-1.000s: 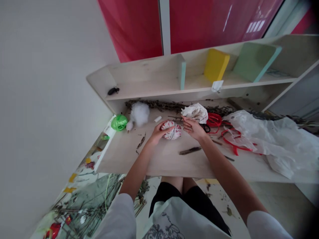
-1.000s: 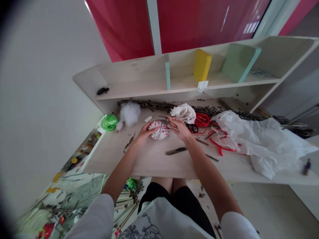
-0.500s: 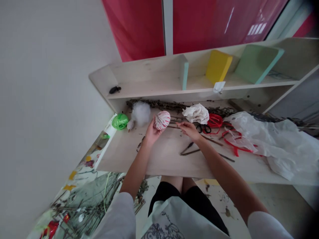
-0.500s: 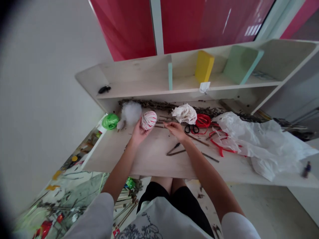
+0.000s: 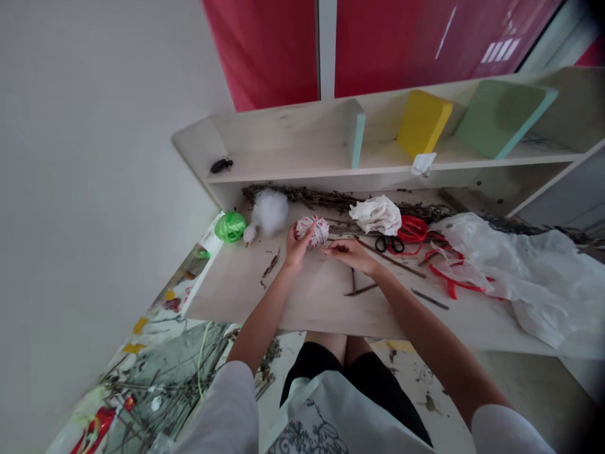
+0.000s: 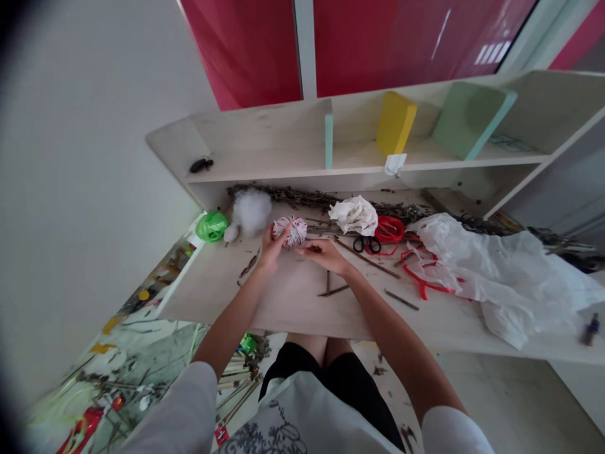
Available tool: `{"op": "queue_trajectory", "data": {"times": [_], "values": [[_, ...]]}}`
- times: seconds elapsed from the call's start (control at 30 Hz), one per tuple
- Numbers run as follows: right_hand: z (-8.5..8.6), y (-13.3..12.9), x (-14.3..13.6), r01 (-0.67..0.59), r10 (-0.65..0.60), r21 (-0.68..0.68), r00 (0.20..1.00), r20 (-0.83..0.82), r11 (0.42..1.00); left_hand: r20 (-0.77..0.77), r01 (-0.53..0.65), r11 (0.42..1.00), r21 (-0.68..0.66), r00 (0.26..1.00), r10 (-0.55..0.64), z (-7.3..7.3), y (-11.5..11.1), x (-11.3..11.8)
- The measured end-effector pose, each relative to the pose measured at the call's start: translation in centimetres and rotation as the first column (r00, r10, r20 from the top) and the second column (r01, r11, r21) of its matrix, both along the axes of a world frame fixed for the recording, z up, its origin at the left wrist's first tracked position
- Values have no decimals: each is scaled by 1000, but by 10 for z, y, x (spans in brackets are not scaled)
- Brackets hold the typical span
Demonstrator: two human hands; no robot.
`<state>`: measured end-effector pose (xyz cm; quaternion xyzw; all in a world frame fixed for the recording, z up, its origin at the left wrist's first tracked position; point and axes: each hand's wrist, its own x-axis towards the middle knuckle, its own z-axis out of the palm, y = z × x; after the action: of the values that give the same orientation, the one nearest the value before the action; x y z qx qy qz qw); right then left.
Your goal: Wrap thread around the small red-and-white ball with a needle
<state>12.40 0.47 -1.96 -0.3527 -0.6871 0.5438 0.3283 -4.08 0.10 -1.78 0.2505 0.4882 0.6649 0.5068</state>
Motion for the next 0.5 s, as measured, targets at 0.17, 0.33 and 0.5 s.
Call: {"op": "queue_trajectory", "data": {"times": [0.17,0.33,0.5], "values": [[4,2,5,-41,-1,-195,977,-211,980,-258,103,992,66,963,-83,-1,-2,-3],[9,12,16,-21,-130,-346,903,-408,938,-287,359,933,-8,894,-346,3,-8,-3],[9,17,20,62,-198,-358,913,-356,932,-201,536,844,-27,824,-530,7,-13,-2]]}}
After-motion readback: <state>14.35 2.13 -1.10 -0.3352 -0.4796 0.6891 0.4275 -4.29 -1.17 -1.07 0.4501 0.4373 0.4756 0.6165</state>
